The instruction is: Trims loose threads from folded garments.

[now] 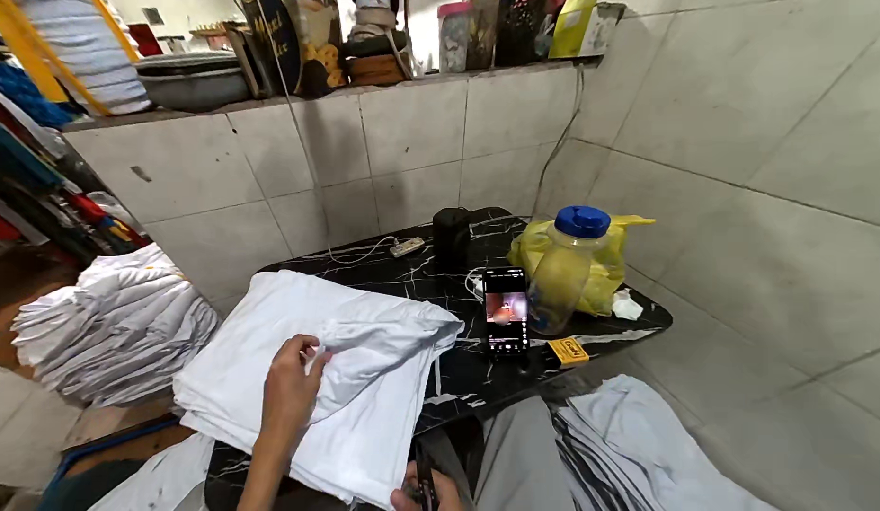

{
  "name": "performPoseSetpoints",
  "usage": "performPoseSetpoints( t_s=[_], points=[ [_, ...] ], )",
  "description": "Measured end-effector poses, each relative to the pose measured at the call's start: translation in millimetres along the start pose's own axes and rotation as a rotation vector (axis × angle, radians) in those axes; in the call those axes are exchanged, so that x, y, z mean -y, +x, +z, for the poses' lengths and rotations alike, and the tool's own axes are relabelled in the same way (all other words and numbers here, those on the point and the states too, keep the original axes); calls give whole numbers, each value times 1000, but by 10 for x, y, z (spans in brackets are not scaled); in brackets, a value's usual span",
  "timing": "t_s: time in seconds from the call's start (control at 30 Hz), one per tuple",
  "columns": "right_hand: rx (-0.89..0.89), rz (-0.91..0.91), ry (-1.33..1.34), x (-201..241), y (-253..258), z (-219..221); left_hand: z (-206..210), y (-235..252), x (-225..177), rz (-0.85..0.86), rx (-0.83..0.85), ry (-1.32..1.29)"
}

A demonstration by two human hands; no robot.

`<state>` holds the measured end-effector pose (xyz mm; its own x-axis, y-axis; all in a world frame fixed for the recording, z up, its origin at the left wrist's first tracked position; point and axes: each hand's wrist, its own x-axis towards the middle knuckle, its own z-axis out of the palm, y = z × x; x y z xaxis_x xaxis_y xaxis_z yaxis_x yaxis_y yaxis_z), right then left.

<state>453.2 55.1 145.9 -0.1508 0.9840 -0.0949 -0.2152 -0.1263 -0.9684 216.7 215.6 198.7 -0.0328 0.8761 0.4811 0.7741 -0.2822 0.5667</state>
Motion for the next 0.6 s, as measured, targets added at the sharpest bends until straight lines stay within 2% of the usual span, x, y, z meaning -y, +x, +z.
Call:
performPoseSetpoints(
  t_s=[0.07, 0.13, 0.2, 0.23, 0.3, 0.33, 0.37, 0.5, 0.6],
  points=[
    [-12, -23, -11, 3, -7, -20, 28, -75, -11, -6, 2, 57],
    [-18, -58, -38, 26, -13, -44, -35, -229, -198, 85, -111, 106],
    [1, -67, -98, 38, -37, -76, -136, -491, -387, 165, -87, 37],
    [13, -68, -127, 46, -32, -91, -191, -623, -437, 208, 20, -58],
    [34, -67, -172, 75, -25, -119, -296, -833, -419, 298, 346, -222],
    [45, -64, -193, 91, -27, -135, -322, -920, -366, 337, 447, -232],
    [53, -61, -212, 110, -27, -149, -347, -992, -314, 366, 469, -197],
    [93, -95, -291, 115, -4, -193, -421, -1173, -333, 363, 253, -15],
    [134, -227, -351, 63, 9, -230, -356, -1290, -478, 311, 80, 0]
  ],
)
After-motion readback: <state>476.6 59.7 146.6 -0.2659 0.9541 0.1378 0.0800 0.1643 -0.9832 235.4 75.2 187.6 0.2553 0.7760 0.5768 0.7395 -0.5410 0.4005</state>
